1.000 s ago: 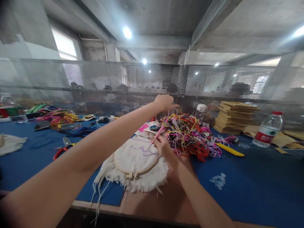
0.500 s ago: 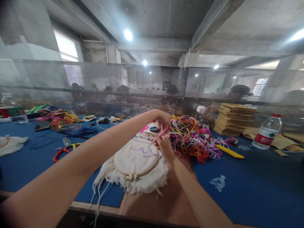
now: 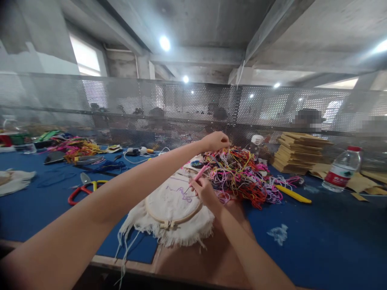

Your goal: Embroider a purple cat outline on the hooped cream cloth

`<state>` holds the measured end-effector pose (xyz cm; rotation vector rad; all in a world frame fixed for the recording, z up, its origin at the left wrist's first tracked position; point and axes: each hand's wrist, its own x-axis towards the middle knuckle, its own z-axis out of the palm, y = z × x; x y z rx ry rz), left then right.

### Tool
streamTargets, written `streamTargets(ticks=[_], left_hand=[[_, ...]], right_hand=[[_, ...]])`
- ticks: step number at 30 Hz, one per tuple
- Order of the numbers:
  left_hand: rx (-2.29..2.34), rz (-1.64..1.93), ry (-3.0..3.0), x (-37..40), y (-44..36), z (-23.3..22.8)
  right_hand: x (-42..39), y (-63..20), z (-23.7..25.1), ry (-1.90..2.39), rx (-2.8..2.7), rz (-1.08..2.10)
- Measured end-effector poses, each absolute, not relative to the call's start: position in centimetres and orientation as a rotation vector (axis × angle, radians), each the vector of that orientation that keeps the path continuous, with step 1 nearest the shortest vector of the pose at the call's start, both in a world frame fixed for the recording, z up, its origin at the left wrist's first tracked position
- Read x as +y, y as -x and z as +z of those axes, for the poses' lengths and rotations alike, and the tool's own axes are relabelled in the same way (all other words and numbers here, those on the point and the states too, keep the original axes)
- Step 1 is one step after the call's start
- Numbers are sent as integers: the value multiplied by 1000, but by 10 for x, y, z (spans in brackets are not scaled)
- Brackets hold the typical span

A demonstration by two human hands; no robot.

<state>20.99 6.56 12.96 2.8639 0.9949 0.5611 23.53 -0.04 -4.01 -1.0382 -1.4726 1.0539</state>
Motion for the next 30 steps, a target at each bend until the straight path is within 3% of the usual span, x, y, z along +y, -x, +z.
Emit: streamTargets(ticks=[4, 9, 11, 15, 21, 26, 30], left_hand=[[1226, 696, -2978, 65, -208, 134], [1234, -383, -2375, 66, -199, 137], [1075, -569, -2255, 66, -195, 135], [908, -415, -2280, 62, -191, 129], [1128, -347, -2445, 58, -192, 132], [1143, -602, -2305, 63, -184, 132], [1027, -412, -2369, 64, -179, 122]], right_hand=[[-2, -235, -41, 1067, -1505, 1040], [-1, -235, -40, 1088, -1514, 993], [0, -235, -39, 1100, -1511, 992], [0, -236, -39, 1107, -1523, 983], [2, -238, -40, 1097, -1508, 959], [2, -237, -38, 1103, -1527, 964], [3, -237, -38, 1116, -1550, 939]])
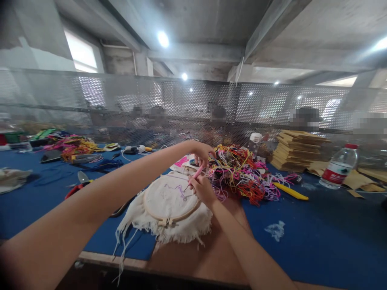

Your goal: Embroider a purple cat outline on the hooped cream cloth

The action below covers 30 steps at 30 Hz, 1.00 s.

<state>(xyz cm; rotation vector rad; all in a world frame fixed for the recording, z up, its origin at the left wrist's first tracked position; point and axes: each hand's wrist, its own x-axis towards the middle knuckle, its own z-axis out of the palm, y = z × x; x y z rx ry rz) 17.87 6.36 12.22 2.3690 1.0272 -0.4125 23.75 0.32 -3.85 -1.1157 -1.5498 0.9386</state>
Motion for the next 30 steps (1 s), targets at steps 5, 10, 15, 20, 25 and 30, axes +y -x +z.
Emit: streamTargets(ticks=[5, 10, 15, 20, 25, 30], left_hand=[[990, -199, -2417, 63, -181, 110], [993, -5, -2534, 68, -182, 101], [1093, 194, -2757, 70, -182, 104], [1252, 323, -3023, 64, -183, 108], [1290, 263, -3244, 61, -181, 102], [1221, 168, -3384, 64, -175, 97]], right_hand=[[7, -242, -41, 1155, -1538, 944], [10, -243, -45, 1189, -1547, 965], [5, -235, -49, 1203, -1581, 988], [-2, -230, -48, 1201, -1586, 981], [-1, -231, -47, 1224, -1574, 967], [-3, -231, -48, 1225, -1557, 928]])
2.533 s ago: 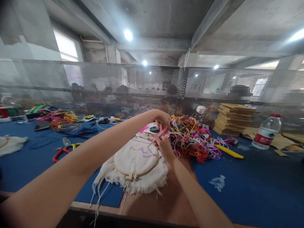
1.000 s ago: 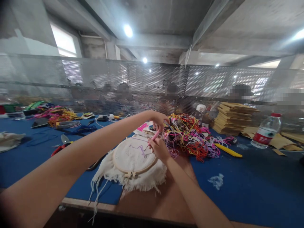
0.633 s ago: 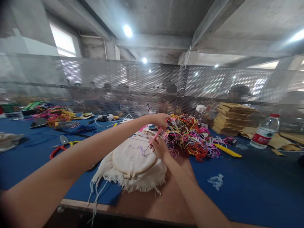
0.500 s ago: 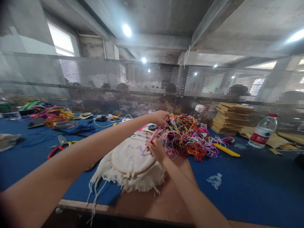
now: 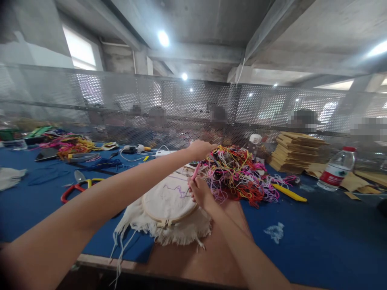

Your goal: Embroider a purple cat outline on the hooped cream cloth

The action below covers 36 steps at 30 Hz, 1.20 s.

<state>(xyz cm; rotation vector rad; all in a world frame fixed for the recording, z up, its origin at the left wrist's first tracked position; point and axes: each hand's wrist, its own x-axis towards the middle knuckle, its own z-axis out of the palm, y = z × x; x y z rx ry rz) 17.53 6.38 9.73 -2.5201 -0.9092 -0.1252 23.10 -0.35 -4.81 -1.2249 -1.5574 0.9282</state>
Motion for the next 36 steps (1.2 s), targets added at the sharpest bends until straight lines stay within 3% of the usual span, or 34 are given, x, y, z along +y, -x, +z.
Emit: streamTargets(ticks=[26, 36], left_hand=[[-942, -222, 2535, 64, -165, 108], [-1238, -773, 3135, 69, -167, 110]], right_hand=[[-3, -230, -47, 1245, -1654, 709], [12, -237, -61, 1223, -1697, 980]])
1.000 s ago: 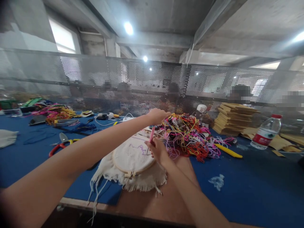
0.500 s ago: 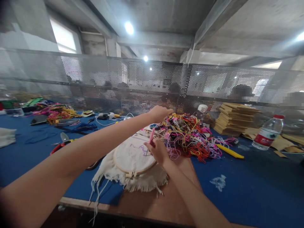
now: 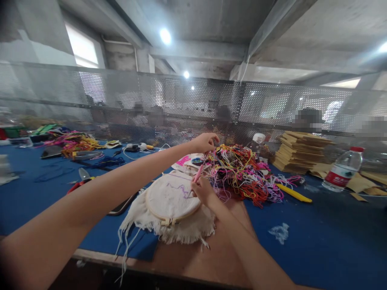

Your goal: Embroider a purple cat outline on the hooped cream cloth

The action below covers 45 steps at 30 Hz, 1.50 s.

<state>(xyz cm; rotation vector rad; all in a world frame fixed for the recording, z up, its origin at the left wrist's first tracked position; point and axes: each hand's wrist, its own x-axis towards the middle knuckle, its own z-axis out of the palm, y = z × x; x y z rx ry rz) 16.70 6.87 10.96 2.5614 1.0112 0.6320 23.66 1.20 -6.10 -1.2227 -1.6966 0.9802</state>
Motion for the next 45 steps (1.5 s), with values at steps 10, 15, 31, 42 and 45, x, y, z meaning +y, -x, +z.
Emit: streamTargets(ticks=[10, 15, 31, 42, 45], left_hand=[[1047, 566, -2571, 65, -165, 110], [1379, 640, -2744, 43, -141, 92], [2015, 245, -2297, 16, 12, -25], [1508, 1043, -1779, 17, 3, -29], [1495, 1147, -1739, 12, -3, -28]], right_hand=[[19, -247, -58, 1137, -1729, 1175], [13, -251, -51, 1082, -1696, 1181], [-9, -244, -25, 1021, -1784, 1263], [-20, -249, -17, 817, -1861, 1185], [-18, -247, -24, 936, -1742, 1119]])
